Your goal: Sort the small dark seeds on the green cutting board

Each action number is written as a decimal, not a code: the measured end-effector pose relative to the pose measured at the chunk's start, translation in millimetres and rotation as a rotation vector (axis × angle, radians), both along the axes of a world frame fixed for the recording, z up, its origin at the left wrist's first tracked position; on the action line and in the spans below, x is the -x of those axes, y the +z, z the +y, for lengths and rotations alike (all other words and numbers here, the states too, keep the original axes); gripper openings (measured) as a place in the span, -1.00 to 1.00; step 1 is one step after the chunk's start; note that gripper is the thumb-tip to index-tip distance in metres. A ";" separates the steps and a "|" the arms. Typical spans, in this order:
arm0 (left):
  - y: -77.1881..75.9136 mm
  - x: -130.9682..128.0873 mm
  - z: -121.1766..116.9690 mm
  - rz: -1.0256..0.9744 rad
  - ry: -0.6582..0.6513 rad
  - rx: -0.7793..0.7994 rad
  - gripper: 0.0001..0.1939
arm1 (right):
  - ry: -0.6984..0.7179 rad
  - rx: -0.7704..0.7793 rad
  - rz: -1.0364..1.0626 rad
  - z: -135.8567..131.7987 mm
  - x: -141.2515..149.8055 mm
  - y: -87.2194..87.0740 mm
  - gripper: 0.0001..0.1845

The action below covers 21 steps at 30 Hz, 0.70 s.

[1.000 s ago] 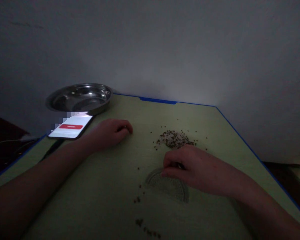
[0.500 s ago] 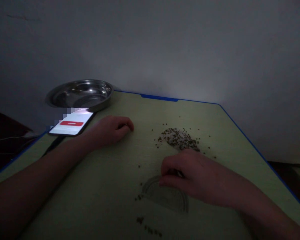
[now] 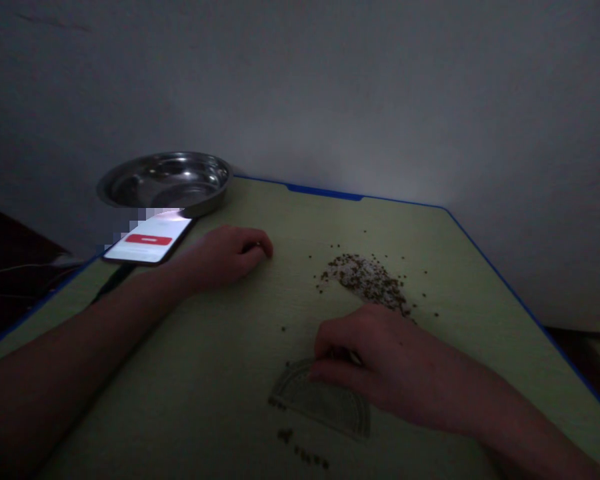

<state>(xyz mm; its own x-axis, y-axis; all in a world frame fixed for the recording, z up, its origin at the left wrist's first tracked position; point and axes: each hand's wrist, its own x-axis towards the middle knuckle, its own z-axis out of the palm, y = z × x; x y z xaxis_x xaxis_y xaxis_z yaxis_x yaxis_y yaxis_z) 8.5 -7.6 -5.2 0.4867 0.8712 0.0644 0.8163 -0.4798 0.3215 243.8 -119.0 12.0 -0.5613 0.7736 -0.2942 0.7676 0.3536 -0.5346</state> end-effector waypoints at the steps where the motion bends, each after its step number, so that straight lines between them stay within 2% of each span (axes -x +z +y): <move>1: 0.0 -0.1 -0.1 0.001 0.003 0.002 -0.67 | 0.008 -0.004 0.004 -0.2 0.2 0.5 -0.72; 11: -1.0 1.1 -0.4 -0.008 -0.006 0.011 -0.68 | -0.060 -0.121 0.006 9.5 -18.7 1.0 -0.68; 14: -0.8 0.9 -1.0 -0.016 -0.009 0.017 -0.69 | -0.090 -0.144 0.028 10.8 -18.9 1.0 -0.68; 21: 0.4 -0.2 -2.0 -0.012 -0.012 0.001 -0.69 | -0.065 -0.133 0.015 9.2 -12.6 0.4 -0.66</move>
<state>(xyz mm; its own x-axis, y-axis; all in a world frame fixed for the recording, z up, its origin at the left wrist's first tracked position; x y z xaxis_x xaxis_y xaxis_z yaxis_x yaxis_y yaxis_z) 8.7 -9.6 -4.8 0.4962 0.8655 0.0693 0.8066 -0.4890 0.3321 256.4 -109.8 12.4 -0.5120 0.8402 -0.1785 0.7835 0.3716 -0.4980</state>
